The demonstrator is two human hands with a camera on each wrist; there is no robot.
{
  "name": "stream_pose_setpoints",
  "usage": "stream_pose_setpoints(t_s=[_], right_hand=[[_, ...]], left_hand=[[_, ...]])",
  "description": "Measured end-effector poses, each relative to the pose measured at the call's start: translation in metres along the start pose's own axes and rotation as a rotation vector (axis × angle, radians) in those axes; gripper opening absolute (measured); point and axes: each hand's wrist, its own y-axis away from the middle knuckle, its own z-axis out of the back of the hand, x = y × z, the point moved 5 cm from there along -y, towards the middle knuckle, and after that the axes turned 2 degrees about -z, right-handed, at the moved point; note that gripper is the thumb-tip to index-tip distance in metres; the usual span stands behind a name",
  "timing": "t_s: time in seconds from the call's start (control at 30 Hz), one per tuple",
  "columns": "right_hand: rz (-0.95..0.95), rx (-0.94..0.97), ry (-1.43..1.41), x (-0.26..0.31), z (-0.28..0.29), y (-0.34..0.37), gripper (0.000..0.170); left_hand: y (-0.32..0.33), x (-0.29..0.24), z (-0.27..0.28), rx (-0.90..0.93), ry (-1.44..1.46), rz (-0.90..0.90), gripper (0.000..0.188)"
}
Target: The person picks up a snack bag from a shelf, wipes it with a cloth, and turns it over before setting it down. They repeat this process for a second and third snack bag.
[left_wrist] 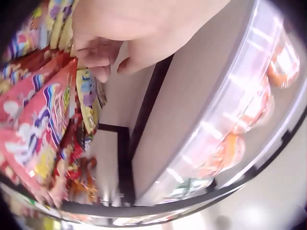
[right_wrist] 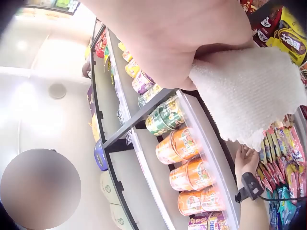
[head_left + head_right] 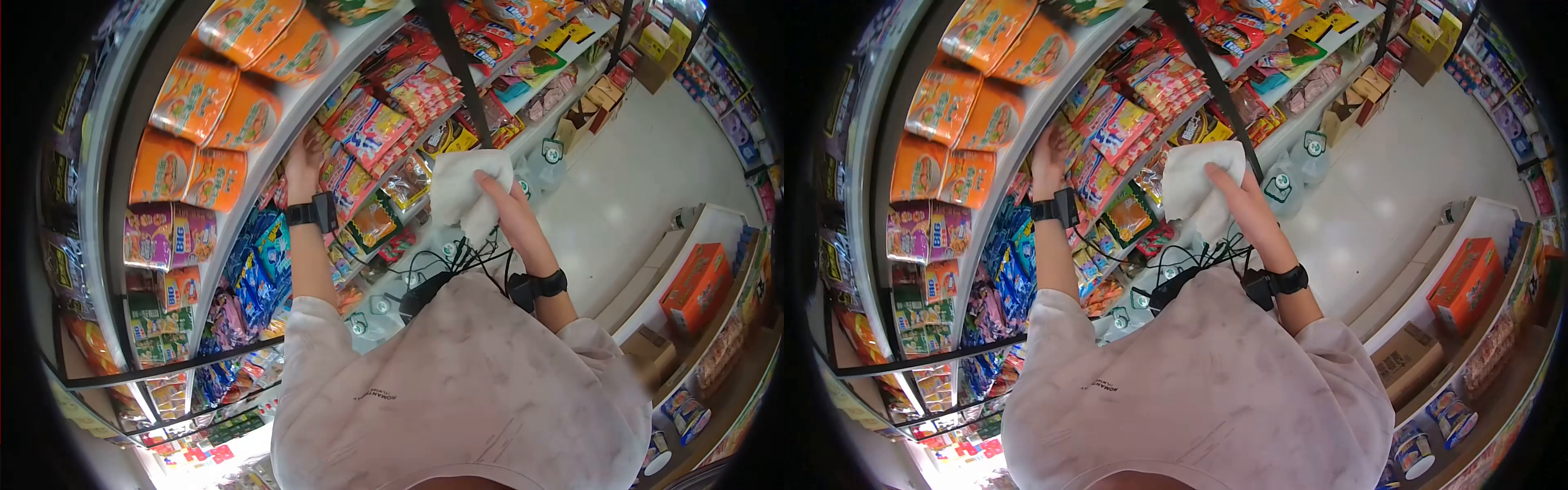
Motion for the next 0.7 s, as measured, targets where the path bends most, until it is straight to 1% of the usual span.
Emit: stream_pose_setpoints(t_s=[0.1, 0.17, 0.23, 0.27, 0.33, 0.4, 0.5, 0.63, 0.67, 0.7], right_hand=[[0.003, -0.018, -0.004, 0.012, 0.013, -0.003, 0.038], [0.006, -0.03, -0.01, 0.019, 0.023, -0.007, 0.038], [0.009, -0.026, -0.019, 0.023, 0.029, -0.01, 0.037], [0.019, -0.022, -0.017, 0.026, 0.031, -0.011, 0.037], [0.039, -0.012, -0.014, 0.031, 0.033, -0.012, 0.037], [0.047, -0.011, -0.006, 0.033, 0.037, -0.014, 0.036], [0.039, -0.029, 0.002, 0.037, 0.045, -0.013, 0.036], [0.019, -0.046, 0.013, 0.038, 0.055, -0.013, 0.037], [0.013, -0.045, 0.014, 0.036, 0.057, -0.013, 0.037], [0.008, -0.043, 0.018, 0.033, 0.059, -0.015, 0.037]], left_hand=[[0.003, -0.025, -0.034, -0.213, -0.858, -0.266, 0.041], [-0.023, -0.021, -0.057, 0.001, -1.034, -0.403, 0.063], [-0.033, -0.016, -0.077, 0.079, -1.248, -0.5, 0.079], [-0.033, -0.012, -0.088, 0.046, -1.38, -0.529, 0.084], [-0.034, -0.011, -0.106, 0.02, -1.563, -0.469, 0.102], [-0.056, 0.0, -0.09, 0.015, -1.579, -0.438, 0.104], [-0.062, 0.003, -0.094, 0.039, -1.598, -0.377, 0.098], [-0.054, -0.002, -0.091, -0.008, -1.515, -0.454, 0.077], [-0.051, -0.005, -0.085, -0.035, -1.5, -0.483, 0.071], [-0.06, -0.003, -0.069, -0.043, -1.518, -0.456, 0.065]])
